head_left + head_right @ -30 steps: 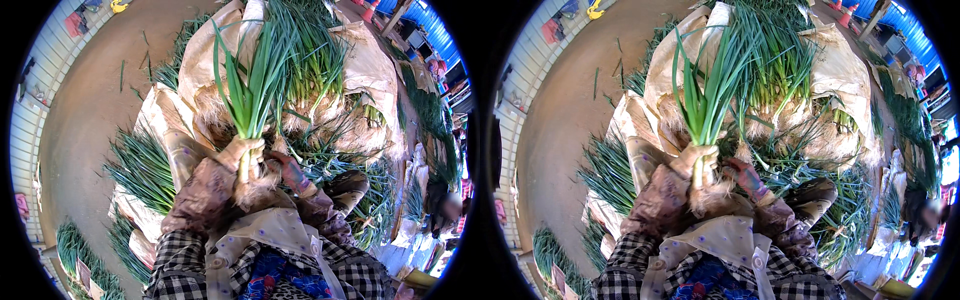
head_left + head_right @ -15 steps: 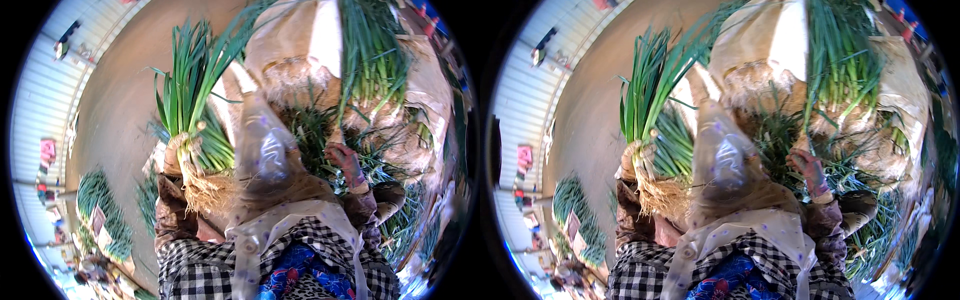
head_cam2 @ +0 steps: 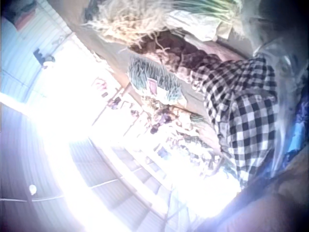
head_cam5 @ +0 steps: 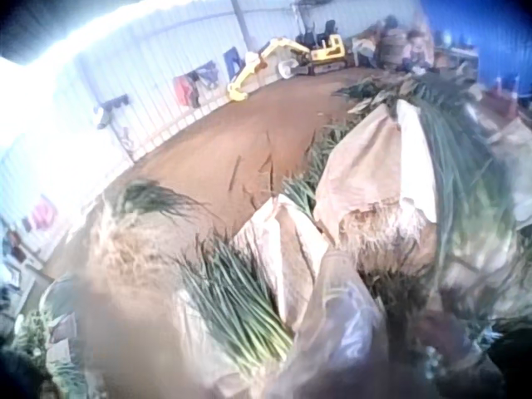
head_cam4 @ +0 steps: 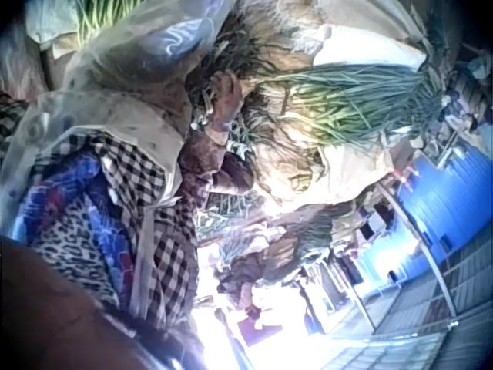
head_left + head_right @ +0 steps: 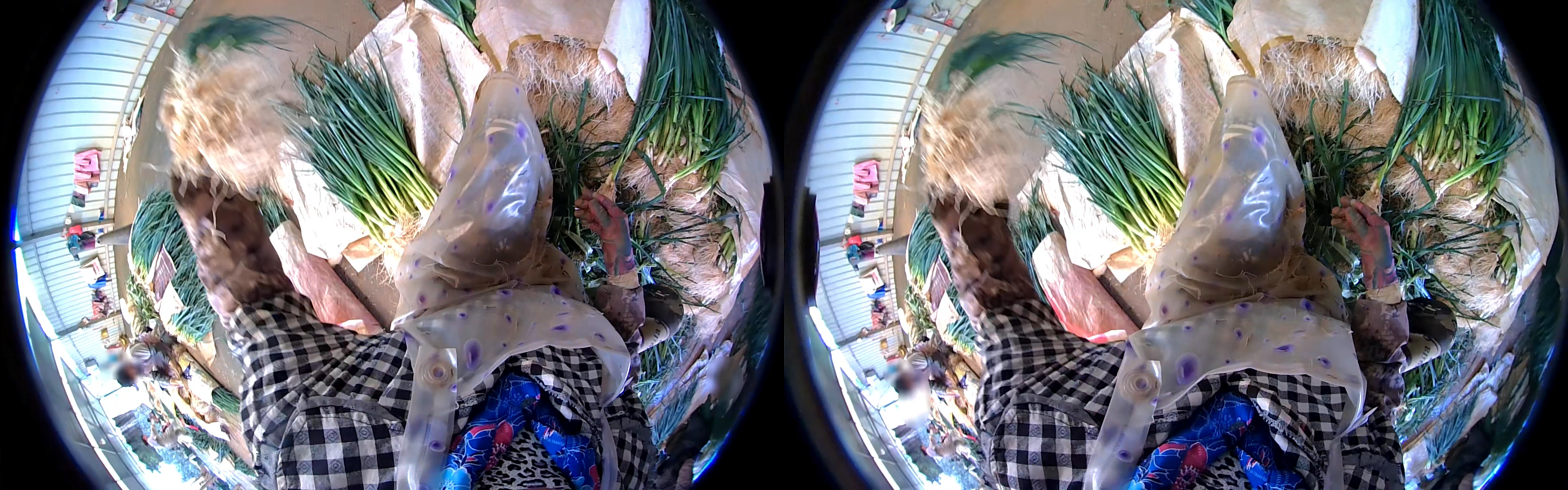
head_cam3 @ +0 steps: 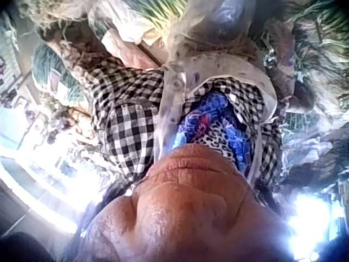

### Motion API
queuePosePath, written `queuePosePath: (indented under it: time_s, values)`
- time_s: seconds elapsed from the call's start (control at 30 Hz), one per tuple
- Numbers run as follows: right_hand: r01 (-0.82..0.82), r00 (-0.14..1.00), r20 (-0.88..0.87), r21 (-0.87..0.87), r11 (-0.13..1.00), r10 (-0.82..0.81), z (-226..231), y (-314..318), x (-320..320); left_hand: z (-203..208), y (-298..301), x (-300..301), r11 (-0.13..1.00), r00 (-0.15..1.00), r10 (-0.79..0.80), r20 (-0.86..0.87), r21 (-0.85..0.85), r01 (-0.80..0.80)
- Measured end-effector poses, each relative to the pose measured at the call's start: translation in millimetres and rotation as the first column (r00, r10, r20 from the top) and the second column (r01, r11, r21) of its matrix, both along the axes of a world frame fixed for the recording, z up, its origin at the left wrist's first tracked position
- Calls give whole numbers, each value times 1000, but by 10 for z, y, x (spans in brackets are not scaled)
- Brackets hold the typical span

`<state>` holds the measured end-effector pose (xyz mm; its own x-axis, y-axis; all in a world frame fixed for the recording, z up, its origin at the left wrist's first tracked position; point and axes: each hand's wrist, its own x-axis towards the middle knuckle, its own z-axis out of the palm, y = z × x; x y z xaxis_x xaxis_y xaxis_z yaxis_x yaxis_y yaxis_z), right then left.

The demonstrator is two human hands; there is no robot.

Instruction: The person cleans bunches of green plants by removing loose leaves and dirt from the root area by hand.

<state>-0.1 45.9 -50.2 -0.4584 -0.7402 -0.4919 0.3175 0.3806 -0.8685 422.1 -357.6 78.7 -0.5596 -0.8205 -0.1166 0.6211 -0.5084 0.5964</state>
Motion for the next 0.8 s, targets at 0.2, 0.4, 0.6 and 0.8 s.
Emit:
queuePosePath:
  time_s: [0.2,0.4,0.6,0.8]
  values:
    - [36,999,37,36,999,-38,-94,16,80,30,-613,87,938,891,333,308,-202,-280]
    - [57,998,34,88,995,-60,-75,-3,158,-630,-814,-119,886,640,455,619,-240,-398]
    - [52,998,35,109,993,-56,-84,56,104,-2971,1040,-475,880,899,197,390,335,-338]
    - [94,995,-45,78,992,-91,-14,181,55,-3699,1591,-690,700,974,2,228,695,-164]
